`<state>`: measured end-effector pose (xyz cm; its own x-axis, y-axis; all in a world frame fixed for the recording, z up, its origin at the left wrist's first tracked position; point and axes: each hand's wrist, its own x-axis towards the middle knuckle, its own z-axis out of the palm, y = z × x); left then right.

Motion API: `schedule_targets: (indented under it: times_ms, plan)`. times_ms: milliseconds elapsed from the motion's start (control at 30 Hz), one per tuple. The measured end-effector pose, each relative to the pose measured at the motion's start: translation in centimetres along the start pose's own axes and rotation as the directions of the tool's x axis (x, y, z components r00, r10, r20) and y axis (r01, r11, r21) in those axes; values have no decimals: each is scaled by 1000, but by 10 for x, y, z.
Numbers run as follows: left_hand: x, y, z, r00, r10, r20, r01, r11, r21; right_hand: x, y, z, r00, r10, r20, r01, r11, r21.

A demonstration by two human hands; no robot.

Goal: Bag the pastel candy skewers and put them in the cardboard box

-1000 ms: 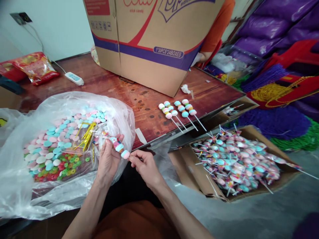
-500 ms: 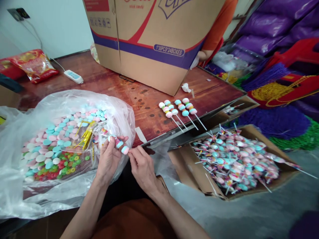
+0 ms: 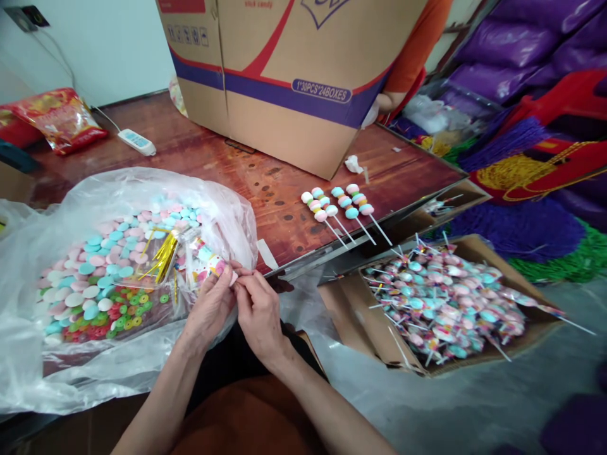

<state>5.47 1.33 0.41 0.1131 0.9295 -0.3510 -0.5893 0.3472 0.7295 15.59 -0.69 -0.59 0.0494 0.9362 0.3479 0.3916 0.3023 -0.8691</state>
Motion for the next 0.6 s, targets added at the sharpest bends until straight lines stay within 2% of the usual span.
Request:
schedule_targets:
  times_ms: [67, 200, 267, 433, 600]
  plan:
    - [1, 6, -3, 1000, 0, -6, 0, 1000, -2, 1, 0, -2, 999, 30, 10, -30, 999, 31]
    - [7, 16, -7, 972, 132, -192, -136, 991, -7, -2, 4, -6, 998, 36, 41, -36, 999, -2]
    - [9, 17, -7, 956, 167, -239, -171, 985, 6, -4, 5, -6, 999, 19, 50, -18, 999, -29]
    - [8, 9, -4, 972, 159, -172, -156, 987, 30, 0, 4, -2, 997, -34, 62, 42, 991, -129]
    - [10, 17, -13, 986, 87, -143, -82, 996, 42, 4, 8, -7, 991, -74, 111, 90, 985, -146]
